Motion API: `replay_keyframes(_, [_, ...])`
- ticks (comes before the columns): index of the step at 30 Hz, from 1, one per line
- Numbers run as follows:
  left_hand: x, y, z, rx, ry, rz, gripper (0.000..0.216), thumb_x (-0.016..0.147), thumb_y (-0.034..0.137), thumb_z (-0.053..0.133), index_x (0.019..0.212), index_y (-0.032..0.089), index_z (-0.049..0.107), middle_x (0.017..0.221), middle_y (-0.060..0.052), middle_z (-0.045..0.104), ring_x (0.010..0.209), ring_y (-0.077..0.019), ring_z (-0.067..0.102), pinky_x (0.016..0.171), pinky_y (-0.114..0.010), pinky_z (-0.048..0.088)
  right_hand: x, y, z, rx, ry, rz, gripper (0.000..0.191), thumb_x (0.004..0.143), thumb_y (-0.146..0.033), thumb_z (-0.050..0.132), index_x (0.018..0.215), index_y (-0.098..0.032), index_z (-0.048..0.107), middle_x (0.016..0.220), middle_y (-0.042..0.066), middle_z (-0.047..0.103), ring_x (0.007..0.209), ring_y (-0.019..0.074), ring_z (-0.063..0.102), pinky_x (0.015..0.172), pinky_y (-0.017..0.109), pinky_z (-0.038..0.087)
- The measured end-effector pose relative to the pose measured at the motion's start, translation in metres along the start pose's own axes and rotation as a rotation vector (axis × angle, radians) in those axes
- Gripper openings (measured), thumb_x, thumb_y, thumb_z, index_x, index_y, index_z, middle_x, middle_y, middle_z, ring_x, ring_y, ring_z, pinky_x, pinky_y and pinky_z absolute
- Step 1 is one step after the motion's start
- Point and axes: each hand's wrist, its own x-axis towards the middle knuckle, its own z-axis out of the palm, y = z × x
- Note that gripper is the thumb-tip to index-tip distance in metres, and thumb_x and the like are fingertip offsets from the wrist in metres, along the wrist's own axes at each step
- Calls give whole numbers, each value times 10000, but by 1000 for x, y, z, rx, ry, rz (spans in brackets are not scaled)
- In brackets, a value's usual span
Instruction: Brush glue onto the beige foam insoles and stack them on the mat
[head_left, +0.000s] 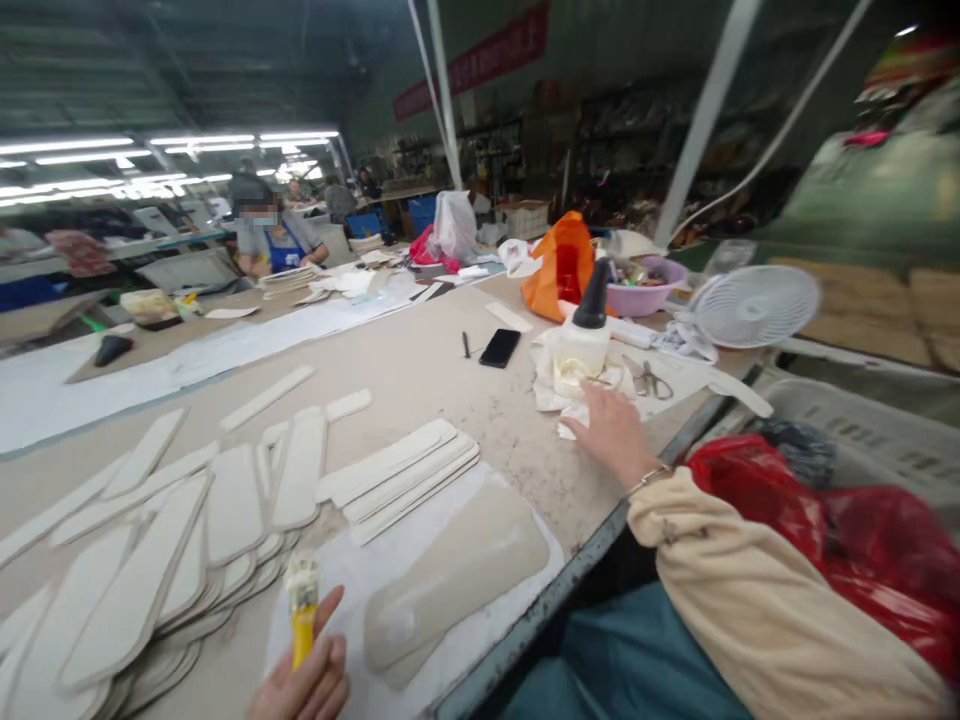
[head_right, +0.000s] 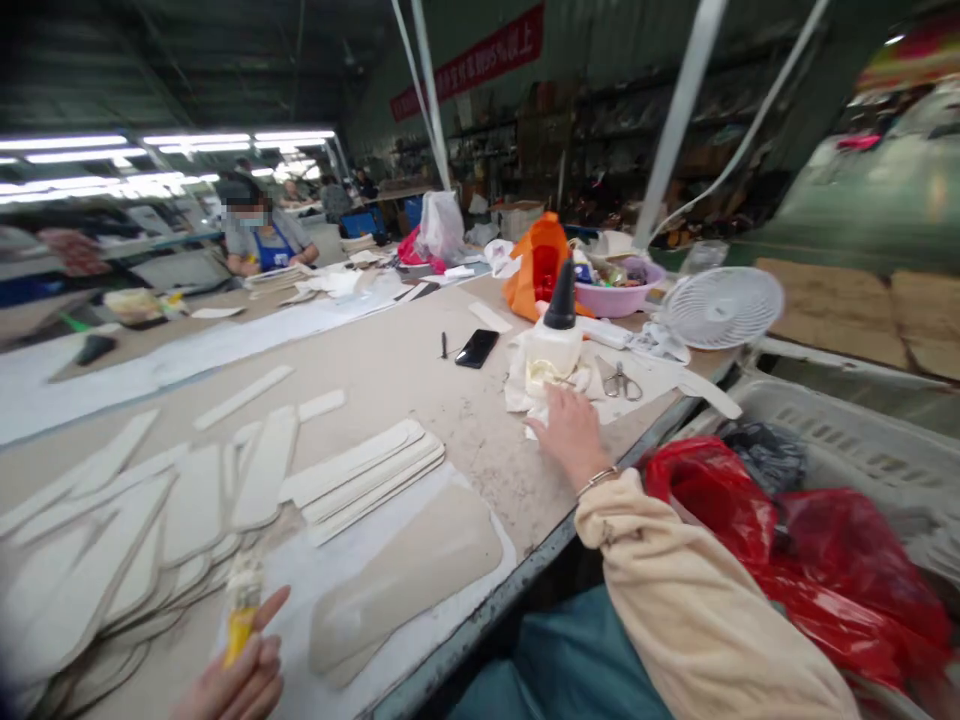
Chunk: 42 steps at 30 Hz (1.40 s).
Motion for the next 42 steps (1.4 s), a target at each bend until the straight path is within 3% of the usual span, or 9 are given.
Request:
replay_keyframes(6, [-15,4,-22,196,80,91,629,692,416,726,1213,133,516,643,37,573,400,-4,268,404,-170,204,4,26,31,-22,69,-181,252,872,-322,518,769,-172,691,677,155,657,862,294,637,753,478,414])
replay_keyframes(9, [-8,-4,-26,493,170,136,459,706,485,667,989,137,578,530,58,526,410,-59,371,426,-194,255,4,8,13,202,112,-329,237,897,-334,516,849,-203,708,829,126,704,924,246,655,819,424,455])
replay_keyframes(12, [0,-12,-19,734,190,230,282,710,445,637,749,187,530,542,58,513,498,-106,475,516,-233,362,-18,-42,-20,354,221,-260,167,885,-271,559,982,-229,688,943,103,699,999,240,636,852,397,487])
replay_keyframes(18, [16,-16,-4,1118,190,333,159,734,339,600,726,224,490,647,39,584,629,-154,566,620,-269,383,-90,-173,-35,731,-80,-313,160,898,-177,528,955,-250,659,908,50,673,891,194,638,818,353,525])
replay_keyframes(22, [18,-17,-5,1158,184,339,148,757,323,590,750,231,475,673,34,603,651,-162,587,635,-269,386,-110,-221,-25,871,-238,-349,164,920,-201,510,998,-231,652,946,58,654,934,183,614,841,342,529])
replay_keyframes(30, [19,-22,-6,1208,133,353,177,797,336,566,750,236,428,678,23,598,663,-173,581,627,-267,357,-127,-198,-17,560,-401,-398,319,913,-159,468,1198,-167,610,1262,142,570,1145,263,519,980,469,459])
replay_keyframes(34, [21,-20,-6,1254,139,334,187,802,347,555,743,238,415,679,8,592,672,-187,576,620,-270,341,-118,-190,-14,527,-461,-367,288,891,-159,508,1151,-179,630,1104,118,646,1029,257,576,904,445,494])
replay_keyframes(37, [22,-20,-6,1270,131,329,185,804,353,545,739,237,415,678,4,590,678,-189,581,616,-267,337,-115,-203,-21,568,-454,-403,269,900,-139,484,1106,-198,648,959,92,662,931,235,584,829,403,507])
replay_keyframes(42, [24,-19,-6,1345,129,331,134,826,317,486,736,238,427,653,14,563,653,-176,573,592,-257,313,-137,-245,-34,636,-520,-641,286,912,-126,482,1161,-171,614,1008,99,633,916,218,520,823,360,492])
